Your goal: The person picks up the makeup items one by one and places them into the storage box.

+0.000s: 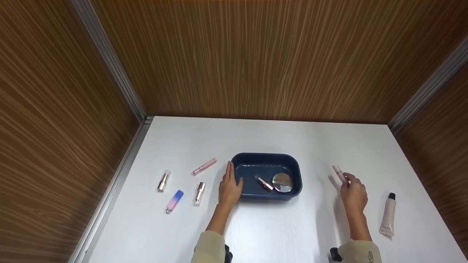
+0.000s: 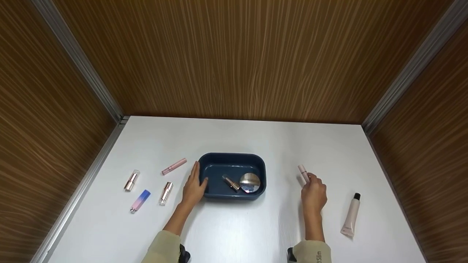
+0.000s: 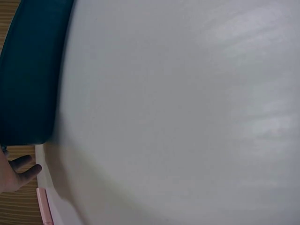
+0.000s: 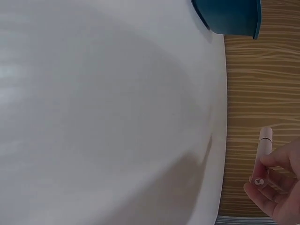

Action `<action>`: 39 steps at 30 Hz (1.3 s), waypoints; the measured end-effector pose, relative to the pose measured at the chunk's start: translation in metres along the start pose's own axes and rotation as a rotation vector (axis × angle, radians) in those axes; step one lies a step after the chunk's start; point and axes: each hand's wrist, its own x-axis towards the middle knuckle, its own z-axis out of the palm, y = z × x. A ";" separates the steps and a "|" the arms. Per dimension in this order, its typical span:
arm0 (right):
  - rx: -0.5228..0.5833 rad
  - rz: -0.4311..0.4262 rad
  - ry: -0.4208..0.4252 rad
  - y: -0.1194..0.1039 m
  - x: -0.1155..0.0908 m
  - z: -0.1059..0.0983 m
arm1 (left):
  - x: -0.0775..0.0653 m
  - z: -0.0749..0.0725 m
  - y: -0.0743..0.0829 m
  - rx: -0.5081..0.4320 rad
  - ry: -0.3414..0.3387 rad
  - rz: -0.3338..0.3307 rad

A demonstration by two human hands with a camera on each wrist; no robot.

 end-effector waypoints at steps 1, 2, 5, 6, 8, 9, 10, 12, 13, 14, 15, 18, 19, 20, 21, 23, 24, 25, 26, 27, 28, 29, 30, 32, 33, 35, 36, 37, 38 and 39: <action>0.002 -0.007 0.003 -0.001 0.000 0.000 | 0.000 0.000 0.000 -0.002 0.003 0.000; 0.002 -0.014 0.007 -0.001 -0.001 -0.001 | 0.000 0.000 0.000 -0.003 0.003 -0.001; 0.004 -0.032 0.017 -0.003 -0.001 -0.002 | 0.000 0.000 0.000 -0.004 0.006 -0.003; 0.006 -0.038 0.020 -0.003 -0.001 -0.002 | 0.000 0.000 0.000 -0.005 0.008 -0.002; 0.007 -0.041 0.024 -0.004 -0.002 -0.002 | -0.001 0.000 0.000 -0.002 0.000 -0.007; 0.010 -0.041 0.024 -0.004 -0.002 -0.003 | -0.001 0.000 0.000 -0.003 -0.003 -0.008; 0.011 -0.041 0.022 -0.005 -0.002 -0.003 | -0.001 0.000 0.000 -0.002 -0.006 -0.010; 0.013 -0.041 0.017 -0.005 -0.003 -0.003 | -0.002 0.000 0.000 -0.006 -0.013 -0.013; 0.012 -0.041 0.013 -0.005 -0.003 -0.002 | -0.002 0.000 0.000 -0.007 -0.017 -0.015; 0.012 -0.040 0.009 -0.006 -0.003 -0.002 | -0.002 0.000 0.000 -0.011 -0.019 -0.015; 0.012 -0.039 0.006 -0.006 -0.003 -0.002 | -0.002 -0.001 0.000 -0.014 -0.020 -0.013; 0.013 -0.036 0.003 -0.008 -0.004 -0.003 | -0.002 0.000 0.000 -0.017 -0.022 -0.011; 0.015 -0.034 0.004 -0.008 -0.004 -0.003 | -0.002 0.000 0.000 -0.014 -0.021 -0.011; 0.017 -0.033 0.006 -0.009 -0.004 -0.003 | -0.002 0.000 -0.001 -0.011 -0.018 -0.008; 0.018 -0.034 0.006 -0.010 -0.004 -0.003 | -0.001 0.000 -0.001 -0.006 -0.013 -0.005; 0.022 -0.033 0.006 -0.011 -0.004 -0.003 | -0.001 0.000 -0.001 0.003 -0.006 0.001; 0.023 -0.033 0.007 -0.011 -0.004 -0.003 | -0.001 0.001 -0.001 0.007 -0.004 0.003; 0.023 -0.032 0.007 -0.012 -0.004 -0.003 | -0.001 0.001 -0.002 0.011 -0.004 0.004; 0.023 -0.030 0.006 -0.012 -0.004 -0.003 | -0.001 0.000 -0.002 0.013 -0.004 0.006; 0.023 -0.029 0.005 -0.012 -0.004 -0.003 | -0.001 0.000 -0.002 0.013 -0.005 0.007; 0.024 -0.030 0.004 -0.013 -0.004 -0.003 | -0.001 0.000 -0.002 0.010 -0.006 0.006; 0.024 -0.032 0.004 -0.013 -0.004 -0.003 | -0.001 0.000 -0.002 0.008 -0.006 0.004; 0.026 -0.035 0.005 -0.014 -0.003 -0.003 | -0.001 0.000 -0.002 0.005 -0.005 0.003; 0.031 -0.048 0.010 -0.015 -0.002 -0.003 | -0.001 -0.001 -0.002 -0.002 -0.002 0.002; 0.033 -0.054 0.014 -0.016 -0.002 -0.004 | -0.001 -0.001 -0.002 -0.006 0.001 0.003; 0.036 -0.062 0.025 -0.017 -0.002 -0.005 | 0.000 -0.001 -0.002 -0.009 0.002 0.003; 0.036 -0.063 0.028 -0.018 -0.002 -0.005 | 0.000 0.000 -0.002 -0.012 0.004 0.006; 0.036 -0.063 0.028 -0.019 -0.002 -0.006 | 0.000 0.000 -0.002 -0.011 0.000 0.005; 0.036 -0.059 0.028 -0.019 -0.002 -0.006 | 0.000 0.000 -0.001 -0.011 -0.003 0.004; 0.037 -0.054 0.025 -0.020 -0.003 -0.007 | 0.000 0.001 -0.001 -0.010 -0.004 0.005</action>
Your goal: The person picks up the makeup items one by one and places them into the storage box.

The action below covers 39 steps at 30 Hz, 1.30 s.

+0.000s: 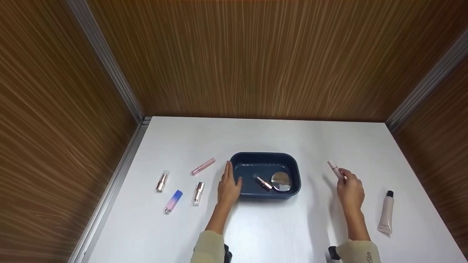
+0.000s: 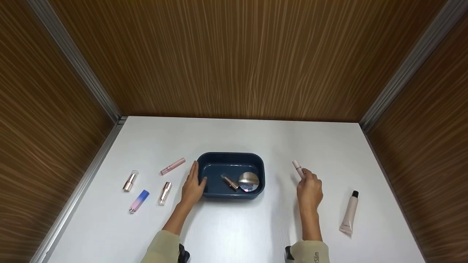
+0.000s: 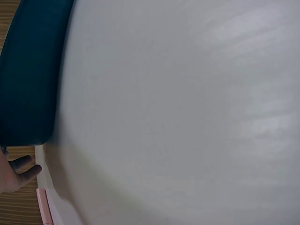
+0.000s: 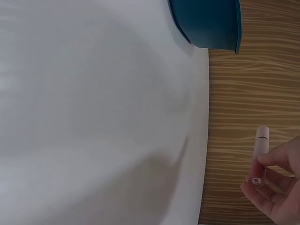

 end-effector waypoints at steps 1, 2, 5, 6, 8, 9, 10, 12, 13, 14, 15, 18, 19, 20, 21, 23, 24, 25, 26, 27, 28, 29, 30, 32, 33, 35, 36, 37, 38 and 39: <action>0.000 0.003 -0.004 -0.001 0.000 0.000 | 0.000 0.000 0.000 0.002 -0.001 0.000; 0.000 0.007 -0.009 -0.001 -0.001 -0.001 | -0.001 0.001 0.000 0.004 -0.001 0.002; 0.004 0.000 -0.019 -0.004 -0.001 -0.001 | -0.001 0.001 0.001 0.005 -0.002 0.002; 0.003 -0.005 -0.019 -0.005 -0.001 -0.001 | -0.002 0.001 0.001 0.005 -0.001 0.002; 0.003 -0.013 -0.020 -0.007 0.000 -0.001 | -0.002 0.002 0.001 0.005 -0.001 -0.001; 0.003 -0.019 -0.018 -0.009 0.000 -0.001 | -0.001 0.002 0.002 0.003 -0.001 -0.002; 0.003 -0.021 -0.017 -0.010 0.000 -0.001 | -0.001 0.002 0.002 0.003 0.003 -0.001; 0.005 -0.028 -0.013 -0.013 0.000 -0.001 | -0.001 0.002 0.002 0.007 0.010 0.002; 0.008 -0.034 -0.010 -0.014 0.000 -0.001 | -0.001 0.002 0.001 0.009 0.015 0.007; 0.010 -0.041 -0.008 -0.015 0.000 -0.001 | -0.001 0.003 0.001 0.011 0.021 0.011; 0.013 -0.048 -0.005 -0.016 0.000 -0.001 | -0.001 0.003 0.001 0.011 0.025 0.015; 0.022 -0.062 -0.001 -0.019 -0.001 0.000 | -0.001 0.003 0.001 0.014 0.030 0.019; 0.024 -0.062 -0.004 -0.020 -0.001 0.000 | -0.001 0.002 0.001 0.014 0.030 0.020; 0.025 -0.063 -0.007 -0.021 -0.001 0.000 | -0.001 0.002 0.001 0.013 0.028 0.020; 0.028 -0.064 -0.010 -0.023 -0.001 0.000 | -0.001 0.002 0.002 0.014 0.027 0.020; 0.035 -0.066 -0.017 -0.025 -0.001 0.000 | -0.001 0.002 0.002 0.016 0.027 0.020; 0.037 -0.070 -0.019 -0.027 -0.001 0.000 | -0.001 0.002 0.002 0.017 0.029 0.022; 0.041 -0.073 -0.019 -0.028 -0.001 0.000 | -0.002 0.001 0.002 0.016 0.031 0.023; 0.043 -0.077 -0.018 -0.029 -0.001 0.000 | -0.002 0.001 0.002 0.016 0.033 0.024; 0.048 -0.081 -0.016 -0.030 -0.001 0.000 | -0.002 0.001 0.002 0.014 0.035 0.025; 0.051 -0.086 -0.012 -0.031 -0.001 0.000 | -0.002 0.001 0.002 0.013 0.036 0.025; 0.052 -0.092 -0.010 -0.032 -0.002 0.000 | -0.002 0.001 0.002 0.012 0.036 0.024; 0.056 -0.096 -0.008 -0.033 -0.002 0.000 | -0.002 0.001 0.002 0.010 0.035 0.024; 0.060 -0.104 -0.005 -0.034 -0.003 0.001 | -0.002 0.001 0.002 0.010 0.028 0.017; 0.063 -0.111 -0.005 -0.035 -0.004 0.001 | -0.002 0.001 0.002 0.010 0.024 0.014; 0.067 -0.123 -0.008 -0.037 -0.005 0.002 | -0.002 0.001 0.001 0.009 0.018 0.010; 0.069 -0.126 -0.007 -0.038 -0.006 0.002 | -0.002 0.001 0.001 0.008 0.014 0.008; 0.070 -0.130 -0.007 -0.039 -0.006 0.002 | -0.002 0.001 0.001 0.009 0.011 0.006; 0.074 -0.135 -0.008 -0.040 -0.007 0.002 | -0.002 0.002 0.001 0.007 0.011 0.009; 0.077 -0.138 -0.008 -0.040 -0.007 0.003 | -0.002 0.002 0.001 0.007 0.011 0.009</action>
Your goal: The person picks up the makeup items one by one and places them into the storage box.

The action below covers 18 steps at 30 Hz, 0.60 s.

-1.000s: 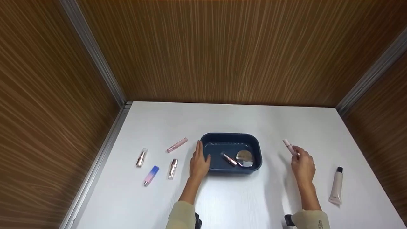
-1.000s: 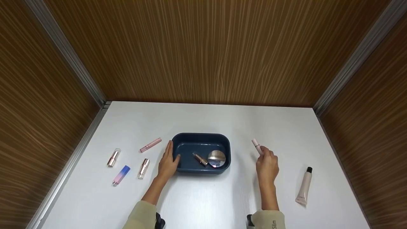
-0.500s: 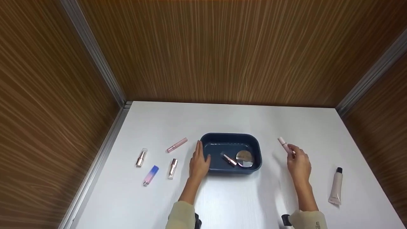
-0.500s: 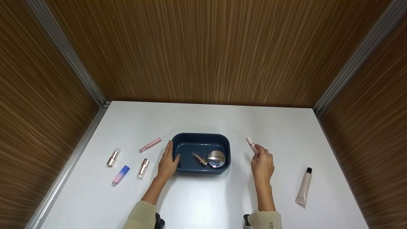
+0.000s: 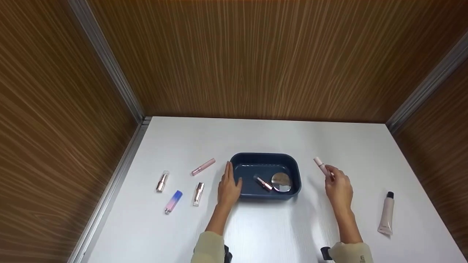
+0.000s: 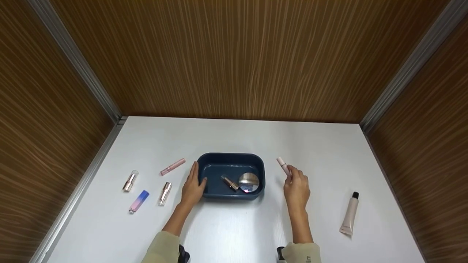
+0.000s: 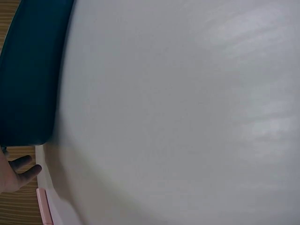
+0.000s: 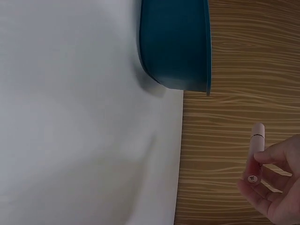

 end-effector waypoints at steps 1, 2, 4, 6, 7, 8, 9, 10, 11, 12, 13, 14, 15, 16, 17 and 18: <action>0.002 -0.001 0.001 -0.001 0.000 0.000 | 0.000 0.000 0.000 -0.001 0.000 0.000; 0.002 -0.003 0.002 -0.002 0.000 0.001 | 0.000 0.000 0.000 -0.001 -0.001 -0.001; 0.005 -0.007 0.000 -0.003 0.000 0.001 | 0.000 0.000 0.000 -0.003 0.000 0.002; 0.007 -0.011 0.000 -0.004 0.001 0.001 | 0.000 0.000 0.001 -0.001 0.001 0.002; 0.008 -0.011 -0.002 -0.005 0.001 0.001 | 0.000 -0.001 0.001 -0.001 0.002 0.003; 0.009 -0.010 -0.004 -0.005 0.001 0.001 | 0.000 -0.001 0.001 0.000 0.004 0.003; 0.011 -0.008 -0.005 -0.006 0.001 0.001 | 0.000 -0.001 0.001 0.001 0.005 0.005; 0.012 -0.006 -0.006 -0.006 0.002 0.001 | 0.000 -0.001 0.001 0.002 0.004 0.004; 0.013 -0.006 -0.007 -0.007 0.002 0.001 | 0.000 -0.001 0.001 0.001 0.004 0.002; 0.014 -0.006 -0.009 -0.008 0.002 0.000 | 0.000 -0.001 0.001 0.001 0.003 0.001; 0.012 -0.007 -0.010 -0.008 0.002 0.000 | 0.000 -0.001 0.002 -0.001 0.000 -0.001; 0.013 -0.010 -0.011 -0.009 0.002 0.000 | 0.000 -0.001 0.002 0.000 -0.004 -0.005; 0.013 -0.012 -0.012 -0.010 0.002 0.000 | 0.001 -0.001 0.001 0.002 -0.008 -0.008; 0.014 -0.014 -0.011 -0.010 0.003 0.000 | 0.001 -0.001 0.001 0.003 -0.012 -0.012; 0.016 -0.016 -0.012 -0.011 0.003 0.001 | 0.001 -0.002 0.001 0.004 -0.017 -0.015; 0.017 -0.016 -0.014 -0.011 0.003 0.001 | 0.001 -0.002 0.001 0.006 -0.022 -0.018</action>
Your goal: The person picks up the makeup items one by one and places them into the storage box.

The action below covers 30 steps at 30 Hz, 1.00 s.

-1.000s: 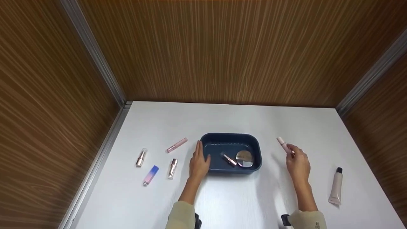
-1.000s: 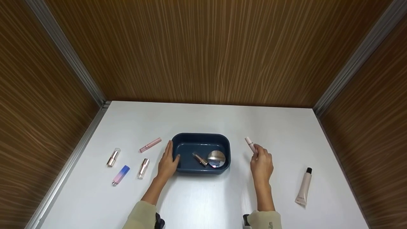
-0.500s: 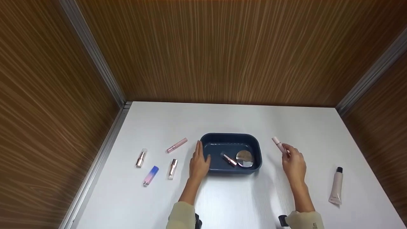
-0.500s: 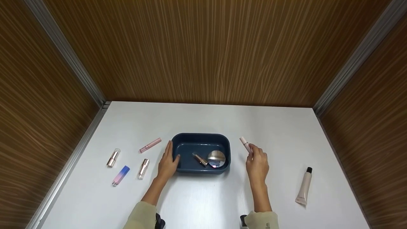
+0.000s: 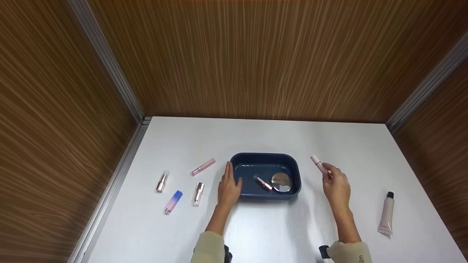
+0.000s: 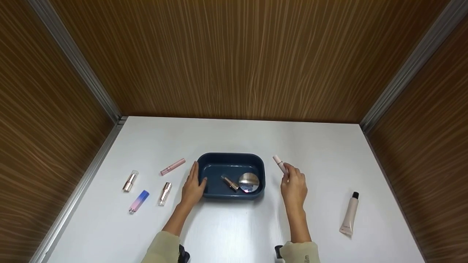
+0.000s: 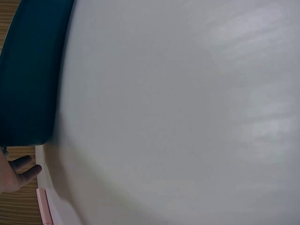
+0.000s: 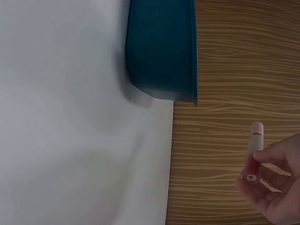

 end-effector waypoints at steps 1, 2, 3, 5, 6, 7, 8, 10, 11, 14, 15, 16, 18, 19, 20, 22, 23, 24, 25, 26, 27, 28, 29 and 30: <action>0.003 0.002 -0.002 -0.001 0.000 0.000 | 0.000 0.000 0.000 0.000 -0.003 -0.002; 0.004 0.005 -0.005 -0.001 0.000 0.000 | 0.000 0.000 0.000 0.000 -0.005 -0.004; 0.005 0.006 -0.006 -0.002 0.001 0.001 | 0.000 0.000 0.000 0.000 -0.007 -0.005; 0.007 0.008 -0.010 -0.003 0.000 0.001 | 0.000 0.000 0.000 0.000 -0.009 -0.007; 0.009 0.005 -0.010 -0.003 0.000 0.002 | 0.000 0.000 0.000 -0.002 -0.006 -0.004; 0.011 0.001 -0.008 -0.003 0.000 0.002 | 0.000 0.000 0.000 -0.004 -0.003 0.000; 0.013 -0.004 -0.007 -0.004 0.000 0.002 | 0.000 0.001 0.000 -0.003 -0.001 0.001; 0.016 -0.013 -0.005 -0.005 0.000 0.003 | 0.000 0.001 0.000 -0.006 0.009 0.009; 0.017 -0.018 -0.004 -0.005 0.000 0.004 | 0.000 0.001 0.000 -0.008 0.016 0.014; 0.022 -0.024 -0.006 -0.006 0.000 0.005 | -0.001 0.002 -0.001 -0.008 0.027 0.018; 0.024 -0.025 -0.006 -0.007 0.000 0.005 | 0.000 0.002 -0.001 -0.007 0.029 0.018; 0.027 -0.026 -0.005 -0.007 0.000 0.005 | 0.000 0.002 -0.001 -0.005 0.028 0.017; 0.031 -0.035 0.002 -0.007 0.000 0.006 | 0.000 0.002 -0.001 -0.001 0.020 0.010; 0.032 -0.038 0.004 -0.008 0.000 0.007 | 0.000 0.002 -0.001 0.000 0.015 0.008; 0.032 -0.039 0.005 -0.009 0.000 0.007 | 0.000 0.002 -0.001 0.000 0.013 0.005; 0.032 -0.037 0.006 -0.010 0.000 0.008 | 0.001 0.002 -0.002 0.000 0.008 0.002; 0.033 -0.038 0.005 -0.011 0.000 0.008 | 0.000 0.002 -0.002 0.001 0.007 0.002; 0.034 -0.035 0.003 -0.011 0.000 0.008 | 0.000 0.002 -0.002 -0.001 0.007 0.002; 0.035 -0.034 0.000 -0.012 0.000 0.008 | 0.001 0.002 -0.002 -0.002 0.007 0.003; 0.036 -0.034 -0.001 -0.013 0.000 0.009 | 0.001 0.002 -0.002 -0.004 0.006 0.001; 0.038 -0.035 -0.001 -0.013 0.000 0.009 | 0.001 0.002 -0.001 -0.004 0.005 0.000; 0.040 -0.037 -0.001 -0.014 0.000 0.009 | 0.001 0.002 -0.001 -0.005 0.003 -0.001; 0.041 -0.040 -0.002 -0.015 0.000 0.010 | 0.000 0.002 -0.001 -0.008 0.001 -0.003; 0.041 -0.041 -0.002 -0.015 0.000 0.010 | 0.000 0.001 -0.001 -0.009 0.001 -0.004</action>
